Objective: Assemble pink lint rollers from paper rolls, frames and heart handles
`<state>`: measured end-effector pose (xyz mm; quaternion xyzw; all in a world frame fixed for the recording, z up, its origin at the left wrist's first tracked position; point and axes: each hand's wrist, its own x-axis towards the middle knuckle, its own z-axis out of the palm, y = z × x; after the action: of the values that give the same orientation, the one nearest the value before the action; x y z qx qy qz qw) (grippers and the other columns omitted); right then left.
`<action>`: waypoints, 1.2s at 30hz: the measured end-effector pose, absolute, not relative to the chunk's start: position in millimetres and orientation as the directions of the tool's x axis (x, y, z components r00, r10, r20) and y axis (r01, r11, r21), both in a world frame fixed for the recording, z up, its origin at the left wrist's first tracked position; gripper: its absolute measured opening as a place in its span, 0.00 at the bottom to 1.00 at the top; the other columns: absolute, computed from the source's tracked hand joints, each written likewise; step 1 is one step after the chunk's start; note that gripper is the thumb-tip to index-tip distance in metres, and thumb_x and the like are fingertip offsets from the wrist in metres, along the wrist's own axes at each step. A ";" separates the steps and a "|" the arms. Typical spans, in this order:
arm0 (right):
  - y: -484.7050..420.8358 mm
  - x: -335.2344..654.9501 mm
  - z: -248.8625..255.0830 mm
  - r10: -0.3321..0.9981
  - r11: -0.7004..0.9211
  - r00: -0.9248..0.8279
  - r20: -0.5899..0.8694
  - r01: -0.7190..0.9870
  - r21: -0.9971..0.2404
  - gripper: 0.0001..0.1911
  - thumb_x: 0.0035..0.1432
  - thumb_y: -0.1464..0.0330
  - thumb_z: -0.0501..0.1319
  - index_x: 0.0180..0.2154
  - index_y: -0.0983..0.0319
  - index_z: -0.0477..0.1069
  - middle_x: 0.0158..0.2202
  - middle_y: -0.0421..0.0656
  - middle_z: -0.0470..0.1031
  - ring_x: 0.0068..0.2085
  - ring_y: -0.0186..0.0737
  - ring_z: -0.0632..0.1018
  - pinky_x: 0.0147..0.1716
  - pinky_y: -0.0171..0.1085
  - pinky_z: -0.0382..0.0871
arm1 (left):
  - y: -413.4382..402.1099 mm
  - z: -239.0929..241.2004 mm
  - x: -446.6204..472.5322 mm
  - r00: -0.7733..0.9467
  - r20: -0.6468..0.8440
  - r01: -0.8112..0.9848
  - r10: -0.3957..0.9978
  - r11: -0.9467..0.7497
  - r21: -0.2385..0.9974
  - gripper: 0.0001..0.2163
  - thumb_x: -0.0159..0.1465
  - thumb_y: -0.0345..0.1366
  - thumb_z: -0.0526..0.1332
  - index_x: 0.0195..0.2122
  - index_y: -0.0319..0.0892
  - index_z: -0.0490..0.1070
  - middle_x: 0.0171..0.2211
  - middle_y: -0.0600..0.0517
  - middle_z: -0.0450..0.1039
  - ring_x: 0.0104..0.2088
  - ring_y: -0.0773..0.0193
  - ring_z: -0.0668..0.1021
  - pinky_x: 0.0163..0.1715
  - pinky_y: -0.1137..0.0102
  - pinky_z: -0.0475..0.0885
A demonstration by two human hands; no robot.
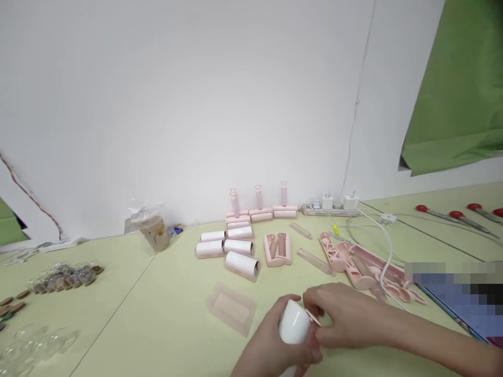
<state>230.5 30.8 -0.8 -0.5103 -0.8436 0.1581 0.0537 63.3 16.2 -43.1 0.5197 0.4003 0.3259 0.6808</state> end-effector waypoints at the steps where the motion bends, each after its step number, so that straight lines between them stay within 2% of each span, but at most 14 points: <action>1: 28.0 228.8 -1.6 0.873 0.432 -0.478 -0.102 0.852 -0.295 0.03 0.40 0.67 0.58 0.20 0.59 0.65 0.21 0.41 0.71 0.23 0.42 0.71 0.18 0.34 0.54 | 13.9 -41.6 61.0 0.502 -0.204 0.003 0.840 0.234 0.972 0.23 0.41 0.27 0.65 0.41 0.45 0.67 0.26 0.54 0.71 0.26 0.63 0.72 0.24 0.74 0.65; 4: 16.6 224.9 -7.3 0.847 0.492 -0.527 -0.063 0.824 -0.280 0.03 0.39 0.68 0.57 0.22 0.60 0.67 0.22 0.42 0.72 0.24 0.42 0.72 0.19 0.33 0.54 | 8.3 -39.2 52.3 0.524 -0.166 0.086 0.836 0.142 0.986 0.20 0.40 0.27 0.66 0.36 0.48 0.69 0.27 0.55 0.72 0.27 0.60 0.73 0.24 0.71 0.66; 7: 6.2 222.9 -12.6 0.810 0.557 -0.586 -0.024 0.782 -0.281 0.06 0.39 0.68 0.56 0.25 0.60 0.68 0.24 0.43 0.73 0.25 0.44 0.73 0.21 0.35 0.56 | 5.0 -42.5 47.2 0.497 -0.112 0.116 0.861 0.062 0.991 0.16 0.40 0.28 0.66 0.30 0.50 0.69 0.24 0.56 0.71 0.26 0.59 0.72 0.24 0.70 0.66; 10: 0.2 223.8 -16.5 0.804 0.559 -0.593 -0.035 0.775 -0.295 0.06 0.41 0.68 0.55 0.26 0.60 0.67 0.25 0.44 0.73 0.26 0.45 0.73 0.24 0.37 0.58 | 2.5 -48.2 46.2 0.485 -0.085 0.082 0.870 0.052 0.995 0.13 0.41 0.30 0.66 0.27 0.51 0.68 0.21 0.57 0.69 0.24 0.60 0.72 0.24 0.70 0.66; 14: -0.2 229.3 -24.3 0.803 0.559 -0.596 -0.015 0.762 -0.328 0.06 0.43 0.73 0.52 0.27 0.62 0.65 0.28 0.45 0.72 0.29 0.43 0.72 0.27 0.37 0.61 | 0.0 -50.4 42.9 0.442 -0.084 0.094 0.893 0.046 0.994 0.15 0.39 0.33 0.68 0.28 0.52 0.68 0.21 0.58 0.66 0.23 0.62 0.70 0.23 0.72 0.64; 17: 3.1 231.7 -29.7 0.786 0.567 -0.618 -0.017 0.732 -0.378 0.08 0.41 0.76 0.51 0.26 0.62 0.64 0.28 0.43 0.71 0.29 0.40 0.71 0.28 0.35 0.62 | -0.2 -43.4 39.8 0.426 -0.125 0.352 0.896 -0.037 0.935 0.15 0.41 0.34 0.68 0.31 0.53 0.70 0.25 0.56 0.67 0.23 0.62 0.69 0.22 0.72 0.61; 20: 6.3 231.1 -30.5 0.775 0.561 -0.631 -0.014 0.698 -0.446 0.08 0.41 0.77 0.50 0.25 0.62 0.63 0.27 0.42 0.71 0.28 0.38 0.71 0.27 0.33 0.61 | 0.7 -32.4 40.3 0.453 -0.267 0.626 0.850 -0.091 0.774 0.20 0.40 0.37 0.68 0.36 0.55 0.69 0.29 0.55 0.68 0.26 0.60 0.70 0.23 0.72 0.61; 23: 7.7 233.0 -27.0 0.785 0.526 -0.619 -0.029 0.691 -0.496 0.05 0.41 0.76 0.52 0.23 0.61 0.64 0.25 0.40 0.70 0.27 0.37 0.70 0.26 0.32 0.60 | 0.8 -27.7 41.8 0.454 -0.322 0.728 0.831 -0.137 0.672 0.23 0.40 0.41 0.67 0.40 0.56 0.67 0.32 0.56 0.69 0.29 0.59 0.72 0.24 0.71 0.62; 25: 8.7 237.9 -24.2 0.793 0.464 -0.601 -0.098 0.701 -0.541 0.04 0.40 0.75 0.56 0.23 0.61 0.66 0.24 0.39 0.71 0.26 0.36 0.70 0.23 0.31 0.59 | 1.0 -30.3 40.9 0.465 -0.301 0.722 0.833 -0.160 0.673 0.22 0.43 0.43 0.65 0.42 0.57 0.67 0.34 0.56 0.70 0.30 0.59 0.72 0.26 0.71 0.64; 27: 11.4 244.4 -23.2 0.784 0.380 -0.593 -0.183 0.691 -0.615 0.06 0.40 0.73 0.58 0.26 0.60 0.69 0.25 0.38 0.72 0.25 0.35 0.70 0.22 0.30 0.59 | 2.9 -35.2 38.0 0.479 -0.256 0.684 0.840 -0.174 0.709 0.26 0.43 0.43 0.65 0.46 0.57 0.64 0.37 0.55 0.70 0.34 0.57 0.73 0.30 0.69 0.66; 30: 19.5 249.6 -28.8 0.802 0.263 -0.573 -0.170 0.594 -0.760 0.08 0.49 0.66 0.59 0.34 0.58 0.71 0.33 0.40 0.74 0.30 0.38 0.72 0.27 0.32 0.64 | 8.5 -41.2 34.2 0.457 -0.164 0.596 0.874 -0.164 0.786 0.34 0.42 0.41 0.66 0.52 0.56 0.59 0.43 0.53 0.68 0.41 0.54 0.72 0.37 0.66 0.67; 33: 26.7 243.3 -43.0 0.816 0.184 -0.576 -0.050 0.341 -0.922 0.15 0.54 0.59 0.56 0.41 0.59 0.69 0.38 0.44 0.73 0.38 0.42 0.72 0.34 0.35 0.66 | 12.9 -42.2 38.3 0.426 -0.078 0.465 0.901 -0.144 0.874 0.33 0.46 0.40 0.63 0.55 0.54 0.55 0.44 0.52 0.68 0.43 0.55 0.71 0.40 0.65 0.67; 36: 26.5 229.7 -56.9 0.830 0.092 -0.556 0.052 0.044 -0.995 0.23 0.50 0.55 0.60 0.45 0.60 0.67 0.40 0.46 0.73 0.41 0.46 0.72 0.40 0.41 0.66 | 10.6 -37.2 48.7 0.409 -0.051 0.341 0.911 -0.101 0.934 0.35 0.50 0.37 0.61 0.58 0.52 0.46 0.40 0.52 0.69 0.39 0.59 0.73 0.38 0.67 0.68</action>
<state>229.7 26.5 -56.9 -0.3318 -0.6587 0.5864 0.3348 48.7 10.6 -37.2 0.6823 0.4590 0.2916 0.4886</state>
